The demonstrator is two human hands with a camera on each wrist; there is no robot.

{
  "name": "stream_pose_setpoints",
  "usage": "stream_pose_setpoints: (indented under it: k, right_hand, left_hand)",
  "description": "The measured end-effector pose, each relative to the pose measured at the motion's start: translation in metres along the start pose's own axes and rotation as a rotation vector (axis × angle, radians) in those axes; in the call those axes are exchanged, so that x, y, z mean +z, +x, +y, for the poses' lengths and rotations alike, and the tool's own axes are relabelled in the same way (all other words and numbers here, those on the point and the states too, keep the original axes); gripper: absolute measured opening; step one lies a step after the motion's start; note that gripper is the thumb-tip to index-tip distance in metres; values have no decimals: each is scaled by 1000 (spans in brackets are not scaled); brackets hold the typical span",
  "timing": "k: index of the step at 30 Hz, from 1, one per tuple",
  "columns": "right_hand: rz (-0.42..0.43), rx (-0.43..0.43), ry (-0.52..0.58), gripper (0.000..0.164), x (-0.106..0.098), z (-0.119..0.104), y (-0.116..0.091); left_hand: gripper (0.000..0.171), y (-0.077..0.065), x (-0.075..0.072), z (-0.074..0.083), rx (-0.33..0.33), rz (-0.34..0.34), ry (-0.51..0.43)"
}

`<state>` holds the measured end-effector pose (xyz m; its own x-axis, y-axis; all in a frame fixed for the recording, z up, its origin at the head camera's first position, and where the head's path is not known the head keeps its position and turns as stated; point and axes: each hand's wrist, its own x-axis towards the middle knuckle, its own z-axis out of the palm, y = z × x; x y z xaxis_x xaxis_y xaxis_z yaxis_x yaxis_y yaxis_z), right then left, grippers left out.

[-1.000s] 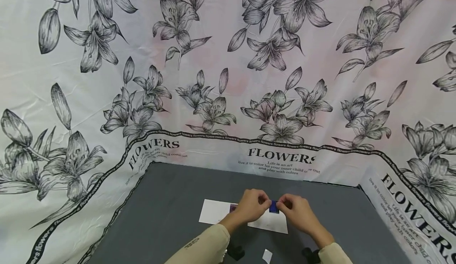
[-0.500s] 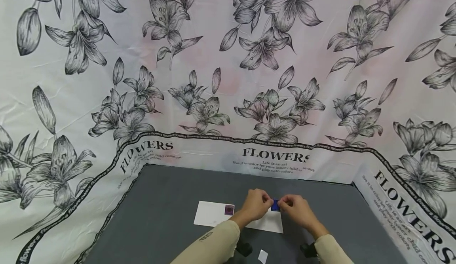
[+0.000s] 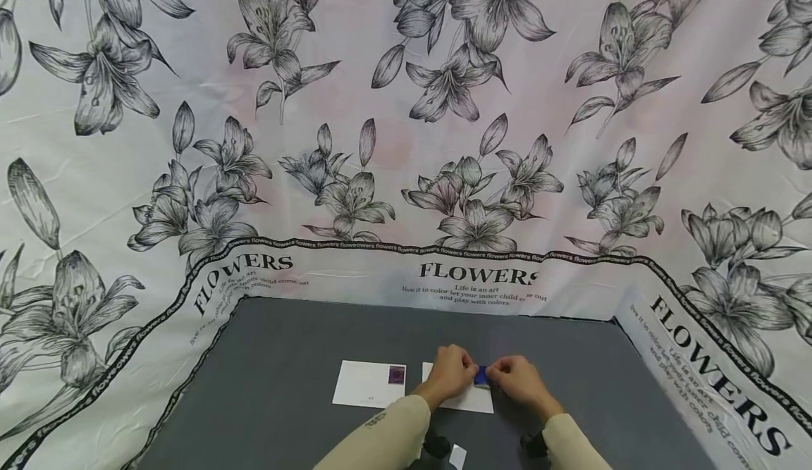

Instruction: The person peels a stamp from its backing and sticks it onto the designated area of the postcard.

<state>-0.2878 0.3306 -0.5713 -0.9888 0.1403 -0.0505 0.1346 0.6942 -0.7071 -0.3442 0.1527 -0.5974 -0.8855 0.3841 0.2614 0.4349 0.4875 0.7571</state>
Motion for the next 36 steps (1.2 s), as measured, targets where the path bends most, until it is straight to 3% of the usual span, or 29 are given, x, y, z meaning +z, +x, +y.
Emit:
stream_pose_setpoints:
  k: [5,10,14,17,23,36]
  right_hand:
    - [26,-16,-31,16,3,-6,-3]
    - [62,-39,-79,17,4,-9,-4]
    - [92,-72,-87,21,6,-8,-4]
    - [105,-85,-95,22,6,-9,-4]
    - [91,-25,-123,20,7,-9,0]
    - [125,-19,-147,19,16,-8,-2]
  left_hand:
    - [20,-5,-4,4,-40,1,12]
    - [21,-2,10,-8,-2,61,33]
    - [18,-3,12,-5,5,101,27]
    - [18,-3,11,-1,-40,92,35]
    - [22,-6,8,8,-90,68,53]
    - [24,-11,10,11,-64,85,144]
